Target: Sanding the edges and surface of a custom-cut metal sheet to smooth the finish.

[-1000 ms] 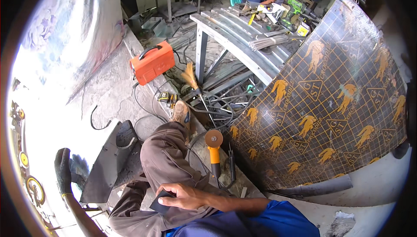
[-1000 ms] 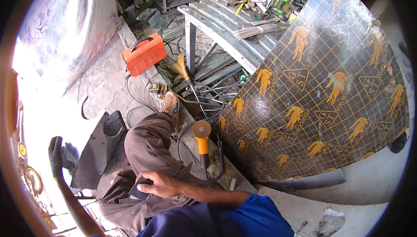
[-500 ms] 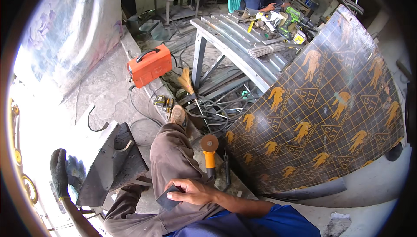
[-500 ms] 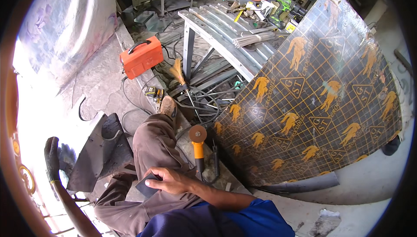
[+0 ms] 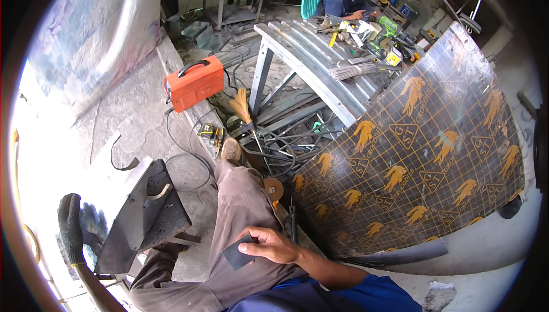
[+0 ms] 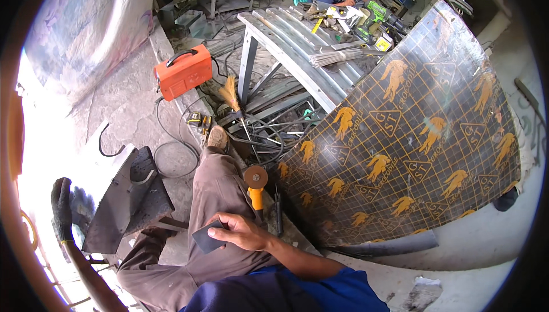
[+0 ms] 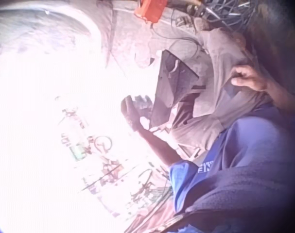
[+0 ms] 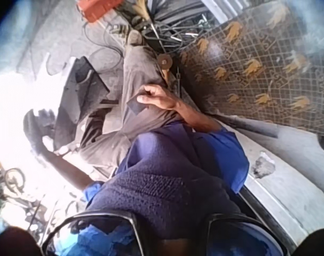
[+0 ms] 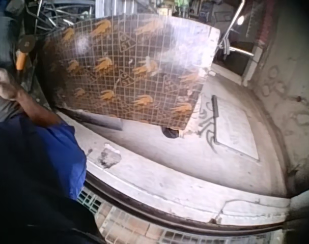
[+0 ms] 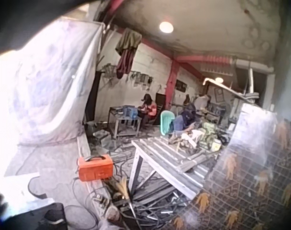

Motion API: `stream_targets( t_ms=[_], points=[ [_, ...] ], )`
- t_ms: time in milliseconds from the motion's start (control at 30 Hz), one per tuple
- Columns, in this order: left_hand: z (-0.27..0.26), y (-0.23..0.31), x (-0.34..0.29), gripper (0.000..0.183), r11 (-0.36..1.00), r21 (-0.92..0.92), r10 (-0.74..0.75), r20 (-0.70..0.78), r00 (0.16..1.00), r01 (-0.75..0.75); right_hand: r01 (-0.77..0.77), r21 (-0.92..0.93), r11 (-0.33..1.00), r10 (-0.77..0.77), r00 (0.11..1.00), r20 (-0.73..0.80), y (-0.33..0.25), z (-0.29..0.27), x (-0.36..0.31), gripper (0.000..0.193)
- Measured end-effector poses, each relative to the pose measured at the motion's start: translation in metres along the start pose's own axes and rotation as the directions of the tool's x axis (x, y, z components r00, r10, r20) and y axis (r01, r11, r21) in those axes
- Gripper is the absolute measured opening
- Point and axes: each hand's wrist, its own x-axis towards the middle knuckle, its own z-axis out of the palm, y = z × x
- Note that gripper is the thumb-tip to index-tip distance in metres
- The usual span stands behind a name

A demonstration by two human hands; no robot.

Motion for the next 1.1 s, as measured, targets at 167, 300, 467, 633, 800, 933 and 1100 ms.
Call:
stream_targets(
  t_ms=[167,300,467,633,800,933,1100],
  points=[
    [0.006,0.014,-0.010,0.023,0.981,0.145,0.129,-0.004,0.992,-0.127,0.025,0.050,0.998,-0.021,0.997,-0.069,0.006,-0.010,-0.014,0.028],
    [0.017,0.053,-0.022,0.028,0.975,0.211,0.067,0.017,0.998,-0.070,0.044,0.085,0.995,-0.032,0.991,-0.127,0.007,-0.020,-0.026,0.028],
    [0.019,0.060,-0.042,0.027,0.847,0.469,0.289,-0.014,0.957,-0.249,0.053,0.148,0.988,-0.033,0.990,-0.134,0.007,-0.029,-0.019,0.027],
    [0.034,0.087,-0.061,0.020,0.872,0.467,0.203,-0.076,0.976,-0.145,0.052,0.157,0.986,-0.011,0.968,-0.251,0.004,-0.021,-0.013,0.021],
    [0.062,0.096,-0.081,0.021,0.862,0.442,0.422,-0.353,0.835,-0.248,0.133,-0.044,0.990,-0.140,0.903,-0.406,-0.010,-0.021,-0.016,0.032],
    [0.059,0.082,-0.132,0.026,0.882,0.423,0.417,-0.499,0.760,-0.206,-0.034,-0.170,0.985,-0.022,0.947,-0.320,-0.006,-0.020,-0.008,0.033],
    [0.085,0.076,-0.143,0.027,0.925,0.329,0.368,-0.641,0.674,-0.191,0.088,-0.384,0.919,-0.219,0.924,-0.312,0.003,-0.096,-0.006,0.042]
  ],
)
